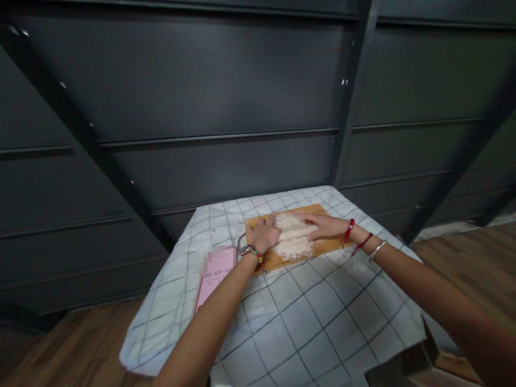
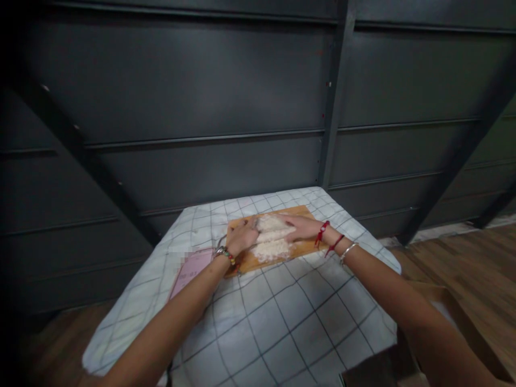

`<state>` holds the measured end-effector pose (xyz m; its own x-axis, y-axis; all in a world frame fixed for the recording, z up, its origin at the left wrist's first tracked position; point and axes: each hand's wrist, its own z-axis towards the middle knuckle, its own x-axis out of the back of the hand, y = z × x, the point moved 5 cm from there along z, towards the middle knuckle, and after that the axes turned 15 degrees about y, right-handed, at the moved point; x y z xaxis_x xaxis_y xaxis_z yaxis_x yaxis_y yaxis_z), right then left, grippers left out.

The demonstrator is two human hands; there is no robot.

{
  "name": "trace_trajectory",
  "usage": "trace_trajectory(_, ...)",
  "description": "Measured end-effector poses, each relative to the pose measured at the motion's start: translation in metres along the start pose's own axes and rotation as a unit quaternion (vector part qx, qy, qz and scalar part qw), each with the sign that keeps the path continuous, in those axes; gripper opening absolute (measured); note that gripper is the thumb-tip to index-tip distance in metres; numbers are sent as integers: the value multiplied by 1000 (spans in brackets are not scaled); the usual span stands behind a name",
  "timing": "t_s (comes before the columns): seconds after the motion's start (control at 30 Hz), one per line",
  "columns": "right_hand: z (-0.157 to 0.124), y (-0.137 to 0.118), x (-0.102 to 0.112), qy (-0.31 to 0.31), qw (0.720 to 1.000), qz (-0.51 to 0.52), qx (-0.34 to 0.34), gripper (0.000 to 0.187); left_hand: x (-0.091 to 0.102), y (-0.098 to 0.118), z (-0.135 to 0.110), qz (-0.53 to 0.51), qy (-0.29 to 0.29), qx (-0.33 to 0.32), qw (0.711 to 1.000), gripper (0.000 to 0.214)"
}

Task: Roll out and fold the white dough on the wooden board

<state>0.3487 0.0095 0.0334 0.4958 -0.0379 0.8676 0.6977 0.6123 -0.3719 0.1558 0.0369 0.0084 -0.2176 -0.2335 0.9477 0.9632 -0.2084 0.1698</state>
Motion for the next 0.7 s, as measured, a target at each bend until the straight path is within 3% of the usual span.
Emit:
trace_trajectory(0.1, -5, 4, 14, 13, 1000, 14, 11, 59, 0, -3, -1, 11, 39, 9, 999, 61)
trace_trajectory(0.23, -18, 3, 10, 16, 998, -50, 36, 34, 1, -3, -4, 36, 87, -10, 995, 60)
trace_trajectory(0.5, -44, -2, -7, 196, 966, -157, 58, 29, 12, 4, -19, 68, 180, -63, 979, 57)
trace_trajectory(0.7, -47, 2, -9, 231, 951, -168, 115, 31, 12, 4, -15, 46, 124, -65, 989, 56)
